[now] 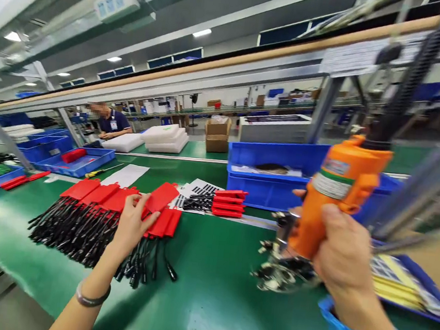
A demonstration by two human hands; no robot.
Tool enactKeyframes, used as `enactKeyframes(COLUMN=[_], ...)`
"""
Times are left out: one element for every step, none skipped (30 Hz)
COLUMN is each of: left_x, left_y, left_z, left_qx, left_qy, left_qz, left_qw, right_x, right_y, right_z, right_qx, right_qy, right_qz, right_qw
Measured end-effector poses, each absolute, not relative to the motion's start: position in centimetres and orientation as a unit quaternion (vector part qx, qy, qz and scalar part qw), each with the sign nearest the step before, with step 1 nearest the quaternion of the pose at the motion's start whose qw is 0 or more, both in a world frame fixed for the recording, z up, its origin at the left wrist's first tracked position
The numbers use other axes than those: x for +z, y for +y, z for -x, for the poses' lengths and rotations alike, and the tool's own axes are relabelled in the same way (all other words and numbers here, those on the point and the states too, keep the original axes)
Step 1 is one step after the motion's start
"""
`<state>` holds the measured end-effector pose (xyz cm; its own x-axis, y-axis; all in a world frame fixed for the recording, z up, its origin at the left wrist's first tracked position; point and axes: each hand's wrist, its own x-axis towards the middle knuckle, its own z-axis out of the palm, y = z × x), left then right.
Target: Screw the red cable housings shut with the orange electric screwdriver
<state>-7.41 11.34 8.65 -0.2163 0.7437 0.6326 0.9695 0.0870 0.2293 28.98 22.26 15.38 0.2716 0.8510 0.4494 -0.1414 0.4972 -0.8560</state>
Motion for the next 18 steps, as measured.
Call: enactKeyframes(left_x=[7.7, 6.8, 5.7, 4.8, 3.9, 3.2, 2.5, 2.1, 1.8, 1.6, 1.6, 1.6, 1.6, 1.7, 1.8, 1.8, 1.9, 1.9], left_y=[11.8, 12.3, 12.7, 13.1, 13.4, 13.7, 13.9, 14.1, 14.2, 14.3, 14.4, 14.4, 14.4, 14.4, 14.3, 14.3, 14.2, 14.1], left_z=[4.9, 2.3, 0.0, -2.1, -3.9, -5.3, -6.3, -6.9, -7.3, -7.4, -7.5, -7.4, -7.4, -7.4, -7.4, -7.5, -7.6, -7.7], left_qx=[-0.315, -0.301, -0.275, -0.24, -0.207, -0.177, -0.153, -0.137, -0.126, -0.118, -0.11, -0.102, -0.094, -0.086, -0.079, -0.072, -0.068, -0.066], left_qy=[-0.677, -0.645, -0.617, -0.595, -0.579, -0.568, -0.563, -0.563, -0.565, -0.569, -0.572, -0.575, -0.577, -0.579, -0.581, -0.584, -0.587, -0.589], left_qz=[0.649, 0.694, 0.733, 0.766, 0.789, 0.804, 0.812, 0.815, 0.815, 0.813, 0.812, 0.811, 0.81, 0.81, 0.81, 0.809, 0.807, 0.805], left_qw=[0.146, 0.109, 0.073, 0.041, 0.017, -0.002, -0.016, -0.027, -0.034, -0.039, -0.042, -0.042, -0.038, -0.032, -0.025, -0.017, -0.01, -0.005], right_x=[15.3, 15.2, 15.1, 14.9, 14.8, 14.7, 14.6, 14.5, 14.3, 14.2, 14.1, 14.0, 13.8, 13.7, 13.6, 13.5, 13.4, 13.2], right_y=[22.1, 22.1, 22.1, 22.1, 22.2, 22.3, 22.3, 22.4, 22.5, 22.6, 22.6, 22.7, 22.8, 22.9, 23.0, 23.1, 23.2, 23.3], right_z=[-29.2, -29.1, -28.8, -28.4, -27.9, -27.4, -27.0, -26.7, -26.4, -26.2, -26.0, -25.9, -25.7, -25.6, -25.5, -25.3, -25.2, -25.1], right_qx=[0.375, 0.4, 0.419, 0.424, 0.423, 0.42, 0.419, 0.419, 0.418, 0.417, 0.414, 0.411, 0.408, 0.405, 0.403, 0.403, 0.402, 0.401], right_qy=[-0.486, -0.479, -0.473, -0.474, -0.478, -0.484, -0.487, -0.491, -0.494, -0.497, -0.499, -0.5, -0.501, -0.502, -0.502, -0.503, -0.505, -0.507], right_qz=[0.347, 0.332, 0.318, 0.313, 0.313, 0.313, 0.311, 0.308, 0.305, 0.301, 0.298, 0.295, 0.292, 0.289, 0.287, 0.286, 0.285, 0.285], right_qw=[0.709, 0.707, 0.707, 0.705, 0.703, 0.701, 0.7, 0.699, 0.698, 0.699, 0.701, 0.703, 0.705, 0.707, 0.709, 0.709, 0.709, 0.708])
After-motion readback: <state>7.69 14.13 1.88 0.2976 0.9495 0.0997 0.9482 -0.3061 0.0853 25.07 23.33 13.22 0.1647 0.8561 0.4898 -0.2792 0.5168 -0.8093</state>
